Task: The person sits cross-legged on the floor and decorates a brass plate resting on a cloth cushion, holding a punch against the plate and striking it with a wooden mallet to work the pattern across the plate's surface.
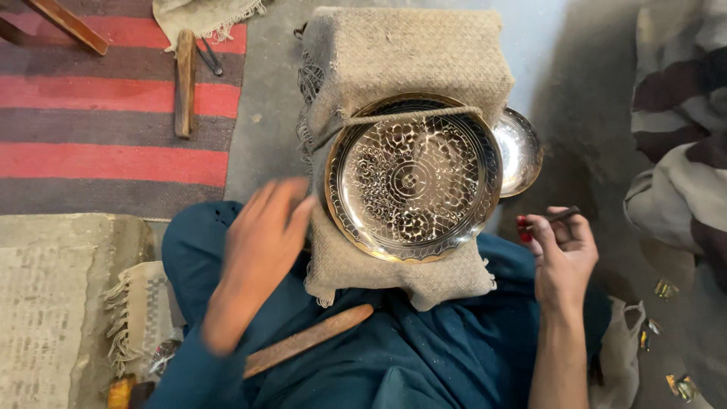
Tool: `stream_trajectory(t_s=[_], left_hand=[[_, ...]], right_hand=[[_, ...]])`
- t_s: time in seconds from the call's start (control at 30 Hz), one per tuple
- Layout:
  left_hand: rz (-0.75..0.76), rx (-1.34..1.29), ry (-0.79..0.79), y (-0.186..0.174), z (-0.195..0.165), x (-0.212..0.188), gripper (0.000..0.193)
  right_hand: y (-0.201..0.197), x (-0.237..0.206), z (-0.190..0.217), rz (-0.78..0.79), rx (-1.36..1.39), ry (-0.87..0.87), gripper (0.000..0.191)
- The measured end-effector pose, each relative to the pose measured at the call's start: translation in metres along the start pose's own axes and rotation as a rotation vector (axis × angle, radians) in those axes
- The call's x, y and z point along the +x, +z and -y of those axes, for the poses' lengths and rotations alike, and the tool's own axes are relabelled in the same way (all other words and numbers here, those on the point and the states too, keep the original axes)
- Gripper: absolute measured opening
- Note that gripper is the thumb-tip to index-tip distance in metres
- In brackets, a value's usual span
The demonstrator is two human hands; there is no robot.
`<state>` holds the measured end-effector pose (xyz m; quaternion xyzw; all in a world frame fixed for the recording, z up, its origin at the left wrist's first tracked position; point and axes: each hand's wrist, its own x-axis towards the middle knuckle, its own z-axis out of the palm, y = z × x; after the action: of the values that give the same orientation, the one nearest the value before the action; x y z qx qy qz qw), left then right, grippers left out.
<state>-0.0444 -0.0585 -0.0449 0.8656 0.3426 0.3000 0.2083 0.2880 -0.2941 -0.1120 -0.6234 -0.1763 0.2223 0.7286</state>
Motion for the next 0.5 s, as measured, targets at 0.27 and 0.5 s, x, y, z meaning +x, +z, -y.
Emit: stream_trajectory(t_s=[0.27,0.5], left_hand=[[0.842,0.326,-0.221,0.01,0.0,-0.152,0.05],[1.003,-0.013,-0.319,-0.028,0.034,-0.156,0.045]], right_hand=[[0.074,-0.02,0.047,0.348,-0.164,-0.052,0.026],[0.133,-0.016,0.03,0.544,-0.155,-0.094,0.025]])
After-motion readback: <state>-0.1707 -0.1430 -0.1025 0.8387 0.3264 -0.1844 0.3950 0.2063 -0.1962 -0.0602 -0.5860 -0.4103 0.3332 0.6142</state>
